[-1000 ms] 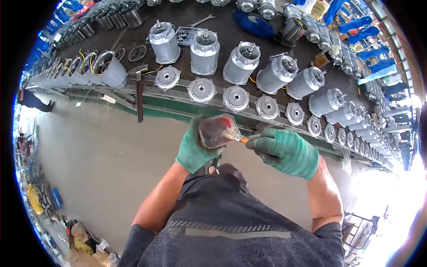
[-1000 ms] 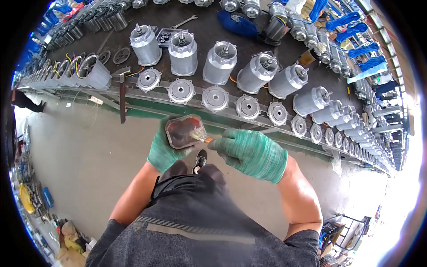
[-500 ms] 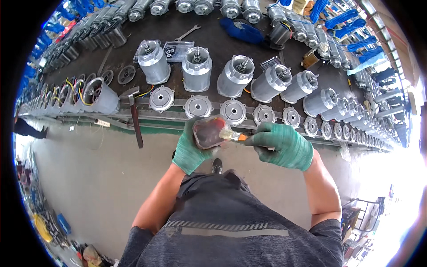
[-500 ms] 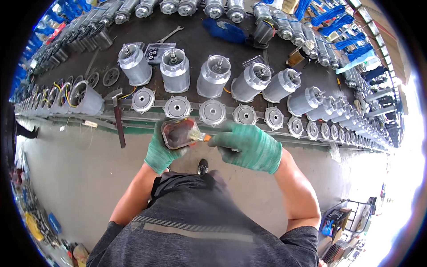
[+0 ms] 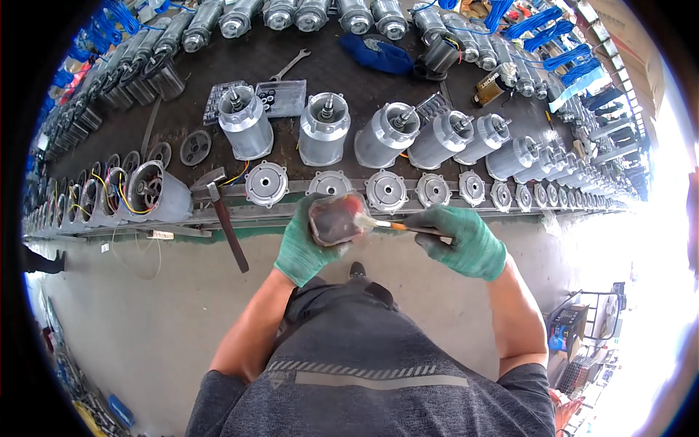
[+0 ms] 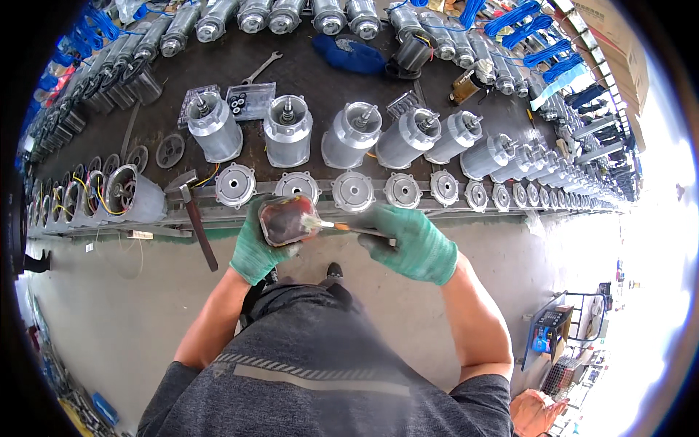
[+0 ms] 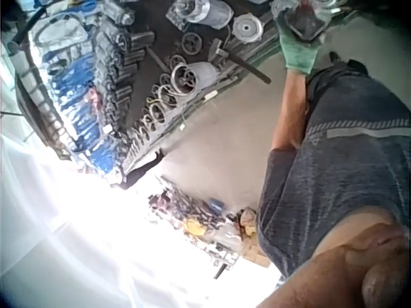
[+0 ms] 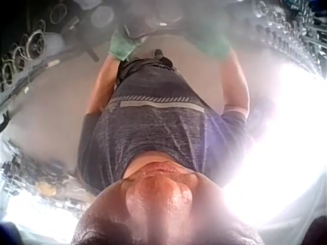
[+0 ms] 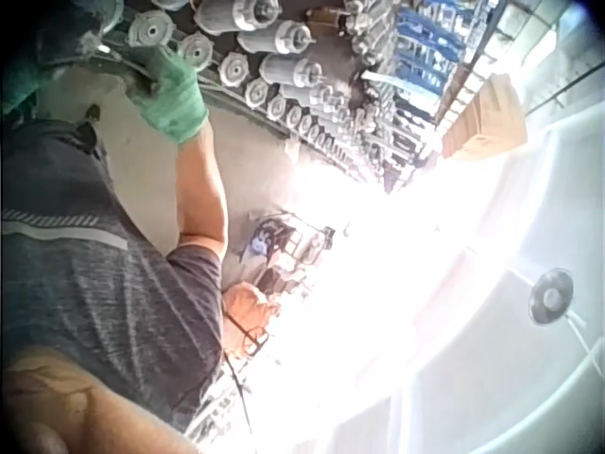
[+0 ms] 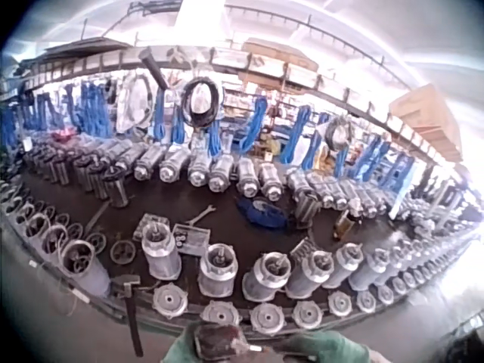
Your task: The person applies liquid substance onto a row of metal motor plates using a brush and a container.
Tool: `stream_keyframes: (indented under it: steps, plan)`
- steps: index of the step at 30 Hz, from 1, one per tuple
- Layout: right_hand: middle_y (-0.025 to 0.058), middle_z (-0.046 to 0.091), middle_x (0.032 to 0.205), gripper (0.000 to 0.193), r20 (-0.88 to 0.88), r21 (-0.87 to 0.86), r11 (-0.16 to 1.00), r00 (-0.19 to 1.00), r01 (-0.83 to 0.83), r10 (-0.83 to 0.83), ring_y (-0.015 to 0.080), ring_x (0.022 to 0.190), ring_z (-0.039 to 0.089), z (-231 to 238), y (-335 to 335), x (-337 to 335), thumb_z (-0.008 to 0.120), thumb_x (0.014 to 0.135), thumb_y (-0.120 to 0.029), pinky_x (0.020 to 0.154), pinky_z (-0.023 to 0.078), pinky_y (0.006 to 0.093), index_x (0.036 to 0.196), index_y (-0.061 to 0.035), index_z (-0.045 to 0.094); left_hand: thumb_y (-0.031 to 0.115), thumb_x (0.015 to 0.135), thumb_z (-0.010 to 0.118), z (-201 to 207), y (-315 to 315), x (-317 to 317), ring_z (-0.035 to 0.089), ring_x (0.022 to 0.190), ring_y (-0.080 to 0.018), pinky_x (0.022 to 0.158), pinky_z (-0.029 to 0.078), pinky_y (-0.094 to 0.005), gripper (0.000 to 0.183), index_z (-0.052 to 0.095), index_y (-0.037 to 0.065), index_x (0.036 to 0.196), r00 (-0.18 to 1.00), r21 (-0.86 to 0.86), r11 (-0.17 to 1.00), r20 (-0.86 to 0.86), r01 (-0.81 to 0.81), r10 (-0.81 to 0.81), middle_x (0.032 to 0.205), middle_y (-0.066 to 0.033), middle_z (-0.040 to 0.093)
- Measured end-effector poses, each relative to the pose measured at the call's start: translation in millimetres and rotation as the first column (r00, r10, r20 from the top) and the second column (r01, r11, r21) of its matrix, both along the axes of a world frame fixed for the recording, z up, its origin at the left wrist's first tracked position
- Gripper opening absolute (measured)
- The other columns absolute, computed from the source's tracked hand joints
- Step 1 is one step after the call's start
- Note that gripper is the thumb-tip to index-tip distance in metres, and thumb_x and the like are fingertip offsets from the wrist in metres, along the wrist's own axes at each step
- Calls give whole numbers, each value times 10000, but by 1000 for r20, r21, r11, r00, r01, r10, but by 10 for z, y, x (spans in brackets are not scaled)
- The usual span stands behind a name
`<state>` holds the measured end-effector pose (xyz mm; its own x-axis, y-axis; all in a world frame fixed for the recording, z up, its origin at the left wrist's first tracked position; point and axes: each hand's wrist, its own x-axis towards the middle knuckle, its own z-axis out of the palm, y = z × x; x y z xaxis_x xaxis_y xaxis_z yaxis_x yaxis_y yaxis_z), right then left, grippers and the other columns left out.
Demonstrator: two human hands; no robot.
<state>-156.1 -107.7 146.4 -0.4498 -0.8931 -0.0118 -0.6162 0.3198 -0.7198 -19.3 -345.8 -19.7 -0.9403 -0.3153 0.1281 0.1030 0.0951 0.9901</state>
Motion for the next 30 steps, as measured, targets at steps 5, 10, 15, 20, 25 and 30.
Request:
stream_keyframes:
  steps: [5,10,15,20,25,30]
  plan:
    - [106,675,809,285,-56,-76,993,994,89,-93,184,651,630,18,8,28,659,827,16,605,520,315,1104,-44,684,132,619,913,-54,-233,85,561,1174,-242,996,478,-364,960,339,55,1384,1000,-75,997,24,-2,4,1278,-128,550]
    - [48,648,765,215,437,-108,957,878,269,-197,116,617,611,-94,-254,177,628,887,-18,566,504,271,1098,7,663,43,646,875,-84,-226,145,549,1204,-214,1019,458,-351,855,377,61,1340,999,-54,998,39,-22,24,1290,-110,562]
    - [56,628,717,156,694,-82,940,696,332,-185,114,526,573,-554,-315,191,595,926,-36,499,450,237,1058,27,649,112,607,910,-175,-240,158,565,1173,-253,996,484,-377,982,337,67,1403,997,-120,990,-8,-72,72,1287,-120,549]
    - [98,648,751,211,829,-53,874,510,483,-231,164,546,613,-590,-247,137,647,931,-130,496,508,276,1053,42,636,103,596,915,-316,-390,260,556,1198,-251,1019,472,-370,988,347,90,1404,996,-81,993,0,-90,90,1296,-124,547]
    - [144,675,809,281,956,-8,862,257,506,-142,251,655,689,-601,-632,281,680,920,-190,561,587,355,1072,40,627,42,600,887,-295,-455,349,546,1224,-251,1031,467,-365,951,359,85,1390,988,-34,987,-10,-156,156,1335,-121,531]
    - [122,675,746,277,935,164,748,141,643,-326,264,593,688,-944,-920,367,701,908,-272,475,567,378,979,-10,649,49,641,890,-298,-661,482,551,1223,-233,1047,449,-365,900,357,69,1366,979,-67,977,24,-201,203,1324,-121,551]
